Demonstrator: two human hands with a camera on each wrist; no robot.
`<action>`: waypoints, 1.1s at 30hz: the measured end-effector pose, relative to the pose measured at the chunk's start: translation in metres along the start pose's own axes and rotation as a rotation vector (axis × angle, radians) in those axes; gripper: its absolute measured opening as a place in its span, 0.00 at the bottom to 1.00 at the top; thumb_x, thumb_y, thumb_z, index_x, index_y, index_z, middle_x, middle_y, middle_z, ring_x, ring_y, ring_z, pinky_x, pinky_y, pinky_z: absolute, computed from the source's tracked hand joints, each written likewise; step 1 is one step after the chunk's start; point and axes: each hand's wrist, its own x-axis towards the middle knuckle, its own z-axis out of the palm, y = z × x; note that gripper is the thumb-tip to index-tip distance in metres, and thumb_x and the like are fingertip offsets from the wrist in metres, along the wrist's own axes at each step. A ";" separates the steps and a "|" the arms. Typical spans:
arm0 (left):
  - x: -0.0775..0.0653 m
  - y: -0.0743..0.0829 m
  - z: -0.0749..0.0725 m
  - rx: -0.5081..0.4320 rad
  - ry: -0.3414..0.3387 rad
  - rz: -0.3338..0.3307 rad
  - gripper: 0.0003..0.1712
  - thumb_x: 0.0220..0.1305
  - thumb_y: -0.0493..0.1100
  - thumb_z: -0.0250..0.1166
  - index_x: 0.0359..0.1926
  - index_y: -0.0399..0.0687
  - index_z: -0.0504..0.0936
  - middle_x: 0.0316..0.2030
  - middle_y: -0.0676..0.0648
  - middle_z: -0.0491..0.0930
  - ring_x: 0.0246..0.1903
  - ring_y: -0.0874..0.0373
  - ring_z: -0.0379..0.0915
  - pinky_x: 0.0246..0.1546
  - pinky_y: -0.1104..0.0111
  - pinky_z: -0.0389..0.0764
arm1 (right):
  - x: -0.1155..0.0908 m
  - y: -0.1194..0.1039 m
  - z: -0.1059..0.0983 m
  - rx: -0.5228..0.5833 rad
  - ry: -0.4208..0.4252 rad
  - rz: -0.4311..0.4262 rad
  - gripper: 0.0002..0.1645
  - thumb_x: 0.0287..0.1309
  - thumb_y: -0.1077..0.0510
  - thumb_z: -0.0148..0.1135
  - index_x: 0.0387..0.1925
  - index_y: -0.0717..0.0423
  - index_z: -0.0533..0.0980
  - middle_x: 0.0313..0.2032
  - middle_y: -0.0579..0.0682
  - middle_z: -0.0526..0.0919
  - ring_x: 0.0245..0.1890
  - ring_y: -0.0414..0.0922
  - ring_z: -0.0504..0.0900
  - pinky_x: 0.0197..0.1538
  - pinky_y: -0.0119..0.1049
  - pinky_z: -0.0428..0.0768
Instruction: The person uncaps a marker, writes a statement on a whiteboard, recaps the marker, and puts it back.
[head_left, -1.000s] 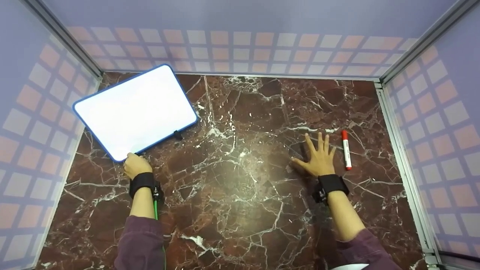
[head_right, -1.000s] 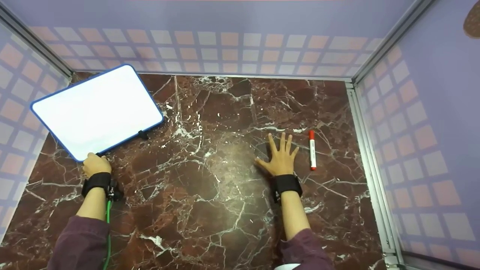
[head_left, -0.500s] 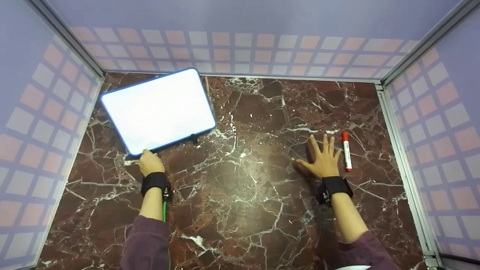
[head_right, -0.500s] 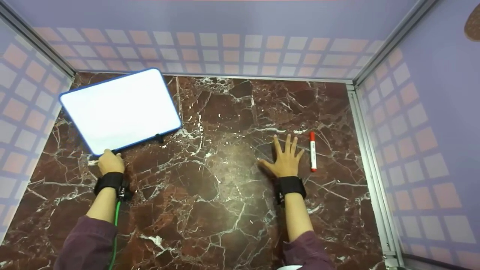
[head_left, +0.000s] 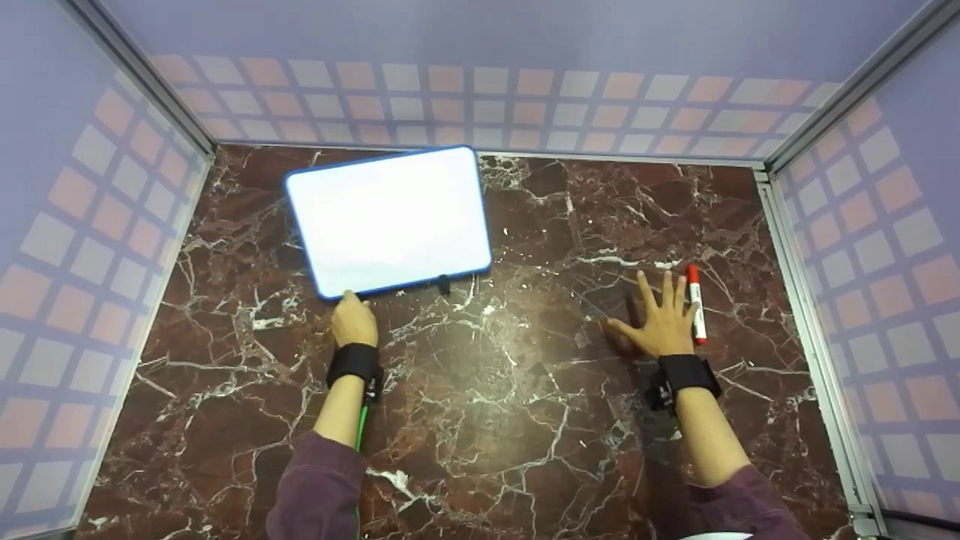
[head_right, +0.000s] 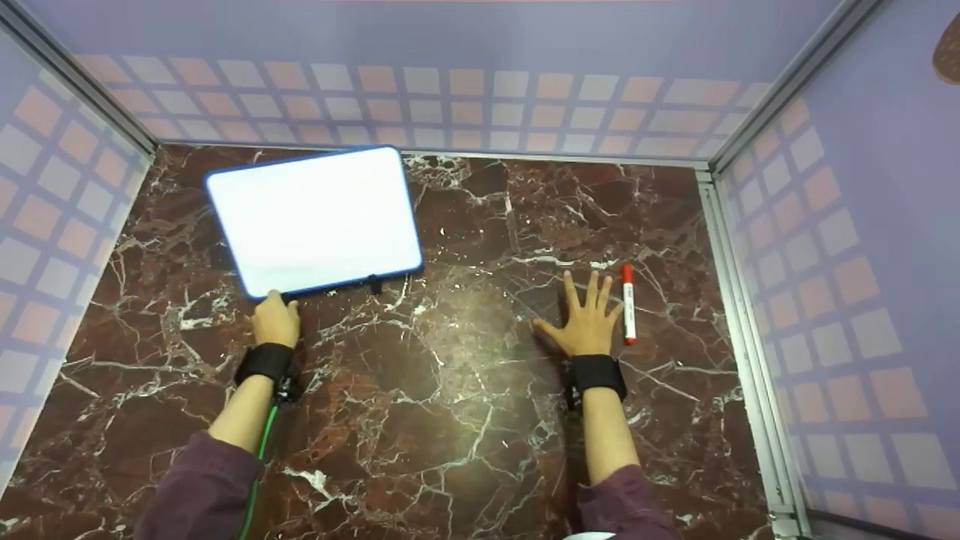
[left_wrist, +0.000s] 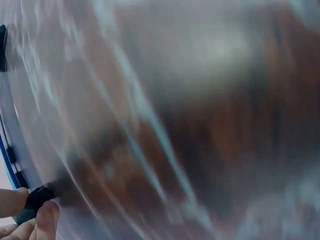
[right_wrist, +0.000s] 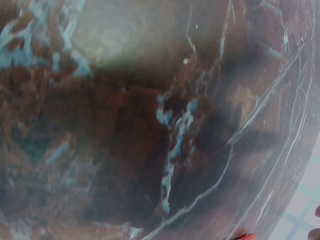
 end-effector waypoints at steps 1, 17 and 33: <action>-0.003 0.003 0.002 -0.007 -0.007 0.007 0.12 0.60 0.37 0.59 0.38 0.29 0.74 0.35 0.29 0.81 0.36 0.33 0.78 0.37 0.47 0.80 | 0.000 0.001 0.000 0.003 -0.002 0.000 0.59 0.46 0.31 0.60 0.72 0.45 0.43 0.71 0.68 0.38 0.70 0.68 0.35 0.62 0.76 0.46; -0.044 0.046 0.028 -0.041 -0.050 0.195 0.10 0.57 0.37 0.62 0.34 0.32 0.74 0.29 0.33 0.82 0.31 0.38 0.80 0.33 0.51 0.81 | -0.006 0.018 0.000 0.023 0.023 0.023 0.58 0.46 0.31 0.60 0.72 0.44 0.45 0.71 0.69 0.41 0.70 0.69 0.38 0.61 0.77 0.45; -0.091 0.070 0.049 -0.058 0.009 0.386 0.09 0.55 0.37 0.64 0.31 0.35 0.74 0.25 0.37 0.81 0.28 0.42 0.79 0.29 0.54 0.80 | -0.008 0.027 -0.003 0.042 0.022 0.039 0.58 0.45 0.30 0.60 0.71 0.46 0.46 0.71 0.69 0.41 0.70 0.70 0.36 0.60 0.78 0.42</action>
